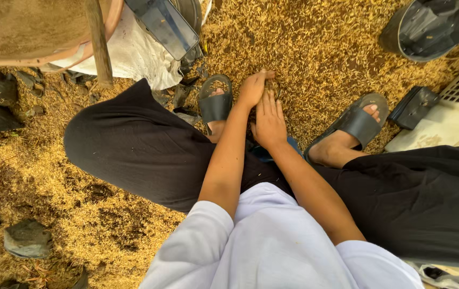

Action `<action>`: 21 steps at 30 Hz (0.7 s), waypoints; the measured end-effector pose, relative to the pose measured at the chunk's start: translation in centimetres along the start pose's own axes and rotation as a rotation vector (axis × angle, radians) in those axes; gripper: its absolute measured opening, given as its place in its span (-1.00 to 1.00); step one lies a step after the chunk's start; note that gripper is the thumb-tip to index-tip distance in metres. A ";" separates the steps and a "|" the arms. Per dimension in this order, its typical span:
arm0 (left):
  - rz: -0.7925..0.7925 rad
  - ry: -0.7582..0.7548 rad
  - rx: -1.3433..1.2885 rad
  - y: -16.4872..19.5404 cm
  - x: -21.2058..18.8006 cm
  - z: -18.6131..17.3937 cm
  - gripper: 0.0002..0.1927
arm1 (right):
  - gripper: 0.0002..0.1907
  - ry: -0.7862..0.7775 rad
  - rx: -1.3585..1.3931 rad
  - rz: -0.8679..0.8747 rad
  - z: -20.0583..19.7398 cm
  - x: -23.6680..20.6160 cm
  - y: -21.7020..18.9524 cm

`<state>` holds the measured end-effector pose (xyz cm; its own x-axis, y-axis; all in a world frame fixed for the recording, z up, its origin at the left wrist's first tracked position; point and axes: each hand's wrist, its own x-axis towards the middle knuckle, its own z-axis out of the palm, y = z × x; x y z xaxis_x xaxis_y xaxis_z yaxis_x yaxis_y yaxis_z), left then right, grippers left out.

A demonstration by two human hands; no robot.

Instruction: The person scoops loose granular material from the floor, compresses it into a small black plastic bag, and places the filled bag into a white crate. The person repeats this cycle multiple times.

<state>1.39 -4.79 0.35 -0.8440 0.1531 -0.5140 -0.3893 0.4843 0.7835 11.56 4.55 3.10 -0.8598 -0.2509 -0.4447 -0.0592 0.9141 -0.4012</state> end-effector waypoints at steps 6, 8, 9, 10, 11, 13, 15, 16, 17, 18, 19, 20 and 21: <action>0.146 -0.181 -0.009 0.1 0.8 -0.7 -0.66 | 0.16 0.043 0.204 0.141 0.2 0.5 -0.3; 0.169 -0.106 0.010 0.1 0.2 -0.7 -0.72 | 0.20 -0.007 0.180 0.155 -0.3 0.9 -0.1; 0.138 -0.043 -0.011 0.1 -0.2 -0.6 -0.76 | 0.20 -0.040 0.158 0.159 -0.6 0.9 0.0; 0.104 0.021 -0.034 0.0 -0.6 -0.4 -0.79 | 0.21 -0.075 0.134 0.163 -0.7 1.0 0.0; 0.092 0.074 -0.058 0.0 -1.0 -0.1 -0.81 | 0.21 -0.107 0.101 0.148 -0.8 1.0 0.0; 0.066 0.189 -0.108 -0.2 -1.8 0.5 -0.84 | 0.22 -0.172 0.032 0.113 -0.8 1.0 -0.2; 0.103 0.257 -0.146 -0.4 -2.1 1.0 -0.85 | 0.26 -0.257 -0.053 0.115 -1.0 1.3 -0.3; 0.119 0.294 -0.161 -0.6 -2.2 1.1 -0.85 | 0.28 -0.301 -0.093 0.111 -1.2 1.6 -0.1; 0.125 0.289 -0.155 -0.7 -2.1 1.2 -0.86 | 0.25 -0.236 -0.053 0.024 -1.6 2.0 0.2; 0.136 0.281 -0.148 -0.9 -2.0 1.2 -0.86 | 0.22 -0.169 -0.013 -0.059 -2.2 2.4 0.8; 0.151 0.272 -0.143 -1.0 -1.8 1.1 -0.87 | 0.20 -0.095 0.026 -0.139 -2.8 2.9 1.7; 0.157 0.278 -0.133 -1.0 -1.5 1.0 -0.86 | -0.06 -0.141 0.225 -0.050 -3.5 3.4 2.8; 0.155 0.281 -0.123 -1.0 -1.3 0.8 -0.86 | -0.29 -0.194 0.428 0.039 -4.4 3.8 4.3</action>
<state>3.22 -4.80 -0.04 -0.9585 -0.0347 -0.2830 -0.2758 0.3639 0.8897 5.81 8.95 3.16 -0.7444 -0.3110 -0.5909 0.2206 0.7207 -0.6572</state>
